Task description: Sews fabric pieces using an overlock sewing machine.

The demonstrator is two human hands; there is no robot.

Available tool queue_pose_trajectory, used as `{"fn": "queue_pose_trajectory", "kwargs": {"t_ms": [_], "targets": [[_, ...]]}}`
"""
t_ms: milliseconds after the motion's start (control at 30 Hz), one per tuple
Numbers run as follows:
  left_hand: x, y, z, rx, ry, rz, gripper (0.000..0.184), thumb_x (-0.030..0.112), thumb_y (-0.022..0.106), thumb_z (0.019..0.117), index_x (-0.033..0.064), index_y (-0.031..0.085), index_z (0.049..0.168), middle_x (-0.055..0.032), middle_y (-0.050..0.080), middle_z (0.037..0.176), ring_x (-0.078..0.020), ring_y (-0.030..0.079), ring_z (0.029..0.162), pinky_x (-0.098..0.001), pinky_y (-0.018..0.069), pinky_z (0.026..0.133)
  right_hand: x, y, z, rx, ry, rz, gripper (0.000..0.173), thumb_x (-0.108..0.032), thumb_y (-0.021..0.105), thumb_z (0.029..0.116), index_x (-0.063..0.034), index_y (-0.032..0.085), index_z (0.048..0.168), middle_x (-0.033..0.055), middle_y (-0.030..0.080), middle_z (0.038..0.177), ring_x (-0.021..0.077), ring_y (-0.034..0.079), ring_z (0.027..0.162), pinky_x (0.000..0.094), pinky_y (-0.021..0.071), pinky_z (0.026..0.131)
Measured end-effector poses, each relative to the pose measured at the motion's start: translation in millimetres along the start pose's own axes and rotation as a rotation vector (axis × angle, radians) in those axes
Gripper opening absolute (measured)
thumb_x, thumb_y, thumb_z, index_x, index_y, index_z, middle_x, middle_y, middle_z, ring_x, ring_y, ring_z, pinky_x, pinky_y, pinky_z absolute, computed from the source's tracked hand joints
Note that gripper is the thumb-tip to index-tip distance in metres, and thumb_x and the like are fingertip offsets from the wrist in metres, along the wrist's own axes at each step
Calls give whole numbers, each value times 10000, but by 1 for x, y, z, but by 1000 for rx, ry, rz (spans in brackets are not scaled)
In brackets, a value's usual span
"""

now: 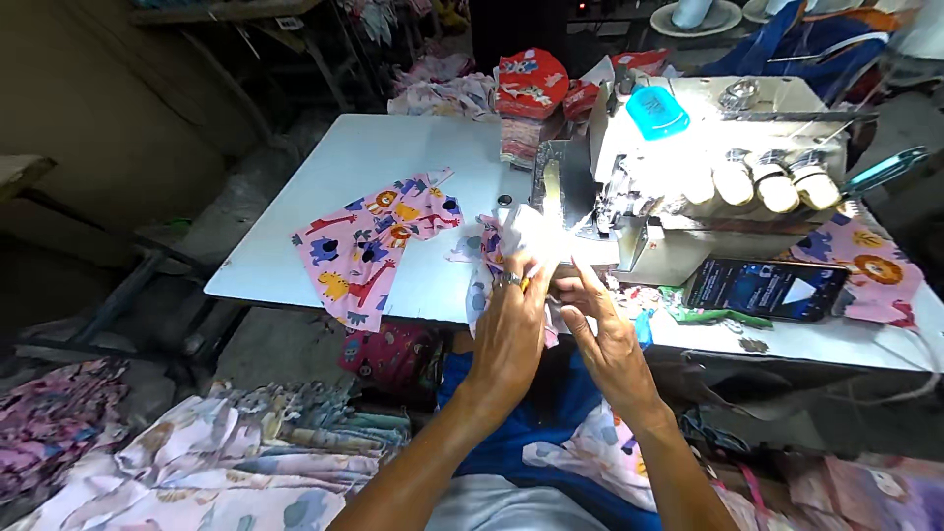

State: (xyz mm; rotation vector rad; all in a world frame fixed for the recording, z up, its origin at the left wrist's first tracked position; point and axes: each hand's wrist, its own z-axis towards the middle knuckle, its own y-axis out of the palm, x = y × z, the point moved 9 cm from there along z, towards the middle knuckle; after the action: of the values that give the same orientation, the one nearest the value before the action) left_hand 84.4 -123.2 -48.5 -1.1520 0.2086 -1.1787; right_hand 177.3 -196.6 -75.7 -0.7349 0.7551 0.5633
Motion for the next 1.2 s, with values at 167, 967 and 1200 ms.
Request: {"fn": "queue_pose_trajectory", "kwargs": {"t_ms": [167, 967, 1200], "targets": [[-6, 37, -39, -199, 77, -352, 361, 298, 565, 1036, 51, 647, 1285, -144, 670, 1205, -223, 694, 919, -359, 583, 788, 23, -17, 2, 114, 135, 90, 380, -312, 462, 1085, -77, 746, 1175, 25, 674, 1060, 36, 621, 958, 213, 517, 849], [-52, -94, 231, -33, 125, -510, 295, 98, 429, 1093, -88, 603, 1244, -173, 661, 1183, -141, 675, 1090, -291, 558, 973, -19, -89, -61, 194, 212, 21, 261, -290, 727, 909, -61, 679, 1026, -102, 675, 911, -92, 627, 841, 102, 539, 751], [-169, -101, 135, -35, -121, 94, 303, 41, 459, 1049, -77, 593, 1295, -324, 453, 1486, -498, 445, 1377, -641, 364, 1121, -37, 0, -90, -254, -5, -25, 285, -352, 667, 990, -77, 723, 1038, 5, 724, 914, 8, 674, 814, 165, 573, 726]]}}
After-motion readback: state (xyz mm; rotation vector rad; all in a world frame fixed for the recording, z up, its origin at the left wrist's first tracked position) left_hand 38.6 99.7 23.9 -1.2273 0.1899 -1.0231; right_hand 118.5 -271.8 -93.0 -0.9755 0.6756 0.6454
